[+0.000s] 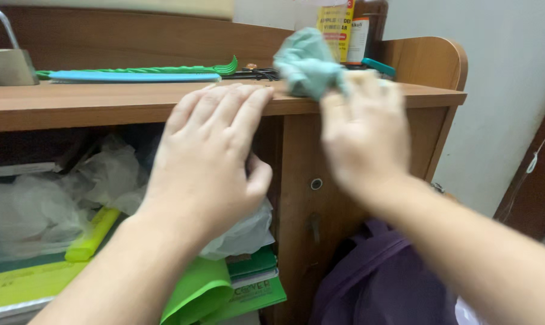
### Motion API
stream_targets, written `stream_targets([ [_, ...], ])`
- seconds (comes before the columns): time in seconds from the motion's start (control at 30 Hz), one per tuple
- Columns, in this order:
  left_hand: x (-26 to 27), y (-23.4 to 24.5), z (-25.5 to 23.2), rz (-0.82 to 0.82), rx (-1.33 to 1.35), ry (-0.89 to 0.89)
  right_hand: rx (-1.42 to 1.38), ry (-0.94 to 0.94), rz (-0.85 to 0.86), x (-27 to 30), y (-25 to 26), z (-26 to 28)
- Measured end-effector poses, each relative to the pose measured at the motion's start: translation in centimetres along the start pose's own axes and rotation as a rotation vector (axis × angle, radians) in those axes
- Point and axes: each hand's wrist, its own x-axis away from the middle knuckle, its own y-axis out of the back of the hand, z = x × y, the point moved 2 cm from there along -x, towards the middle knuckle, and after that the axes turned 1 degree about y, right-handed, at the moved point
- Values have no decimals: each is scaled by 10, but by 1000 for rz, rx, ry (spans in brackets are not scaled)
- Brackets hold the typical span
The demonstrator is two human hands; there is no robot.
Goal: The person wipes the glass door of a wooden cabinet with a cloth, then moves to a wooden desk to clean the top surface and side edges. The person shifts a pot and bananas on the desk to reach underneath them, continuing to wipe the desk and the interior of a lower cabinet.
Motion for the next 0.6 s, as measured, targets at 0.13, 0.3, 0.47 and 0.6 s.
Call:
stream_targets([
  [0.13,22,30,15,-19,-34,78,-168,137,1,-4,3,78],
  [0.3,53,77,49,-10,-124,112,-150,254,181,-33,-3,130],
  [0.47,82,124,87,48,-216,169,-55,176,471,-53,-16,178],
  [0.6,101,152,119,78,-274,222,-75,319,499,-57,-24,218],
])
